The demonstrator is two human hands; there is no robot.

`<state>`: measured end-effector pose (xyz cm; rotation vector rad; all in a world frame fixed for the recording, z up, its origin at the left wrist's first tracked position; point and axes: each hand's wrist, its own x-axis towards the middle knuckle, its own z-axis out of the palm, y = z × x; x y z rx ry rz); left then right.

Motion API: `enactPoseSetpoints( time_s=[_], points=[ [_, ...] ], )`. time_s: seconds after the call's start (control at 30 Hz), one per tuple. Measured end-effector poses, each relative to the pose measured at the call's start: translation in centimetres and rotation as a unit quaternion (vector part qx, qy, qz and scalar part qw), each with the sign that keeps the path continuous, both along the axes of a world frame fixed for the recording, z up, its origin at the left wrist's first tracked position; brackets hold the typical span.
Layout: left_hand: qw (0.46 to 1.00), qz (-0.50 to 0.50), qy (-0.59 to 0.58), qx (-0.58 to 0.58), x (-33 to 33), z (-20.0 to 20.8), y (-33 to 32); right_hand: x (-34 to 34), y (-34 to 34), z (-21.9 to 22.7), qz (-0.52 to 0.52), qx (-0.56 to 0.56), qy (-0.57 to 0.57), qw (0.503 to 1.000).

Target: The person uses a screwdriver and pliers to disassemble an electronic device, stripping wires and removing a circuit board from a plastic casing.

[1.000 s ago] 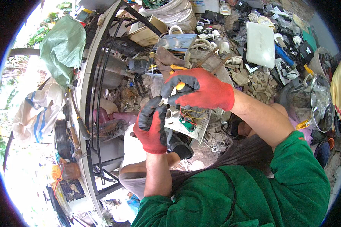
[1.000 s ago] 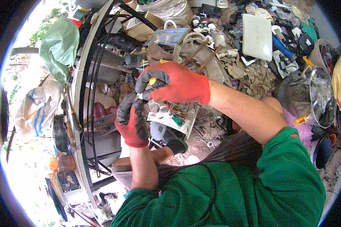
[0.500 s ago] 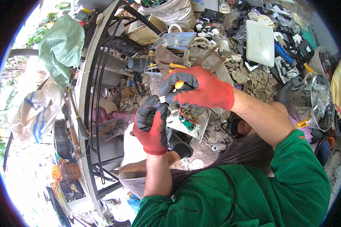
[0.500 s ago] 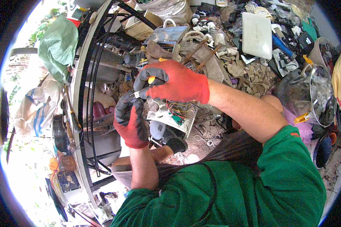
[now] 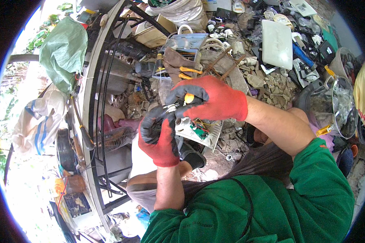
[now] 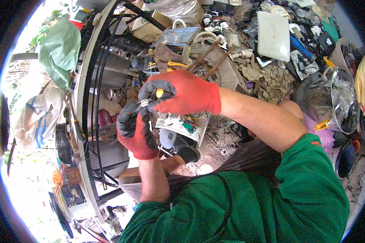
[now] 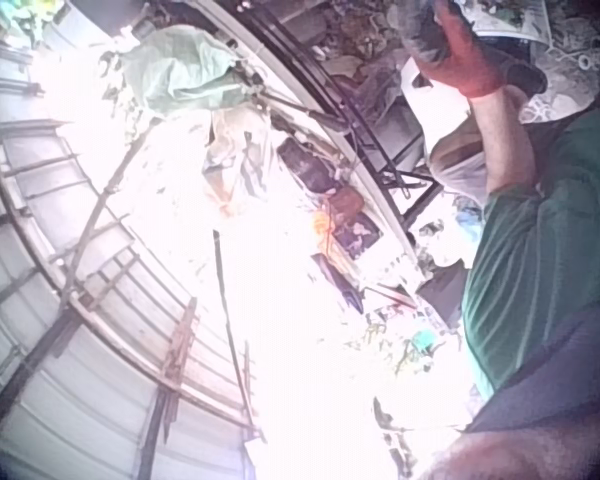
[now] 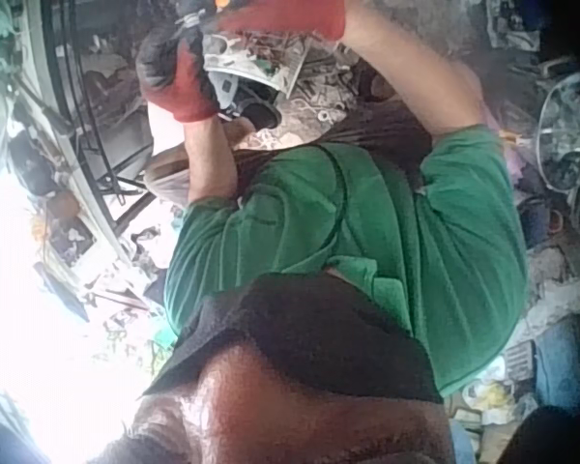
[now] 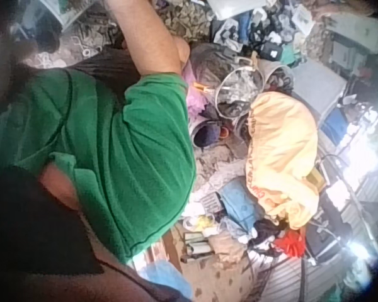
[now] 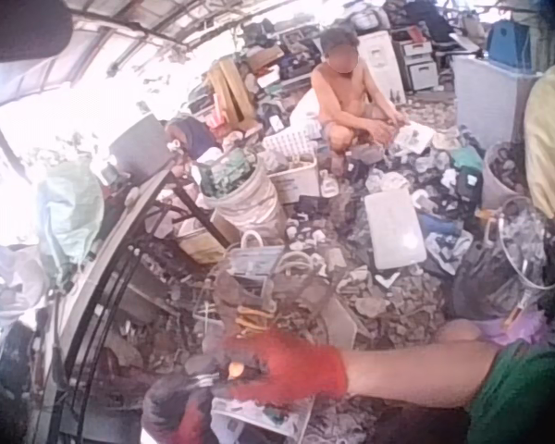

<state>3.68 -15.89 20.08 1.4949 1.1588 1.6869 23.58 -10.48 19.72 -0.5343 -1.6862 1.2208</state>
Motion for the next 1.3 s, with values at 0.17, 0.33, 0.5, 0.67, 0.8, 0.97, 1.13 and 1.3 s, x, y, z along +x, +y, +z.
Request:
enactPoseSetpoints(
  time_s=[0.17,0.33,0.5,0.67,0.8,0.97,1.13,1.3],
  points=[
    [0.999,-0.002,-0.02,-0.026,0.6,0.3,-0.2,0.1,0.1,-0.1,-0.013,0.017,0.004,1.0],
    [0.997,-0.045,-0.058,-0.036,0.6,0.0,0.0,0.5,0.1,-0.2,-0.016,-0.014,0.031,0.999],
    [0.991,-0.106,-0.043,-0.069,0.8,0.2,0.3,0.5,0.2,-0.4,0.0,0.008,0.021,1.0],
    [0.993,-0.047,0.076,-0.072,-1.8,-0.8,0.8,-0.2,0.1,-0.2,-0.044,0.016,-0.033,0.998],
    [0.983,-0.064,0.029,-0.173,0.2,0.6,0.9,0.9,0.8,-1.4,-0.047,0.033,-0.061,0.996],
    [0.982,-0.096,0.011,-0.165,-0.9,-0.7,1.4,0.6,0.8,-1.1,-0.031,0.0,-0.074,0.997],
    [0.983,-0.098,0.013,-0.155,-1.4,-0.9,2.4,0.3,0.6,-0.3,-0.058,0.024,-0.085,0.994],
    [0.984,-0.121,-0.024,-0.131,-3.5,0.8,9.9,2.3,2.3,0.7,-0.12,-0.046,-0.034,0.991]
  ],
)
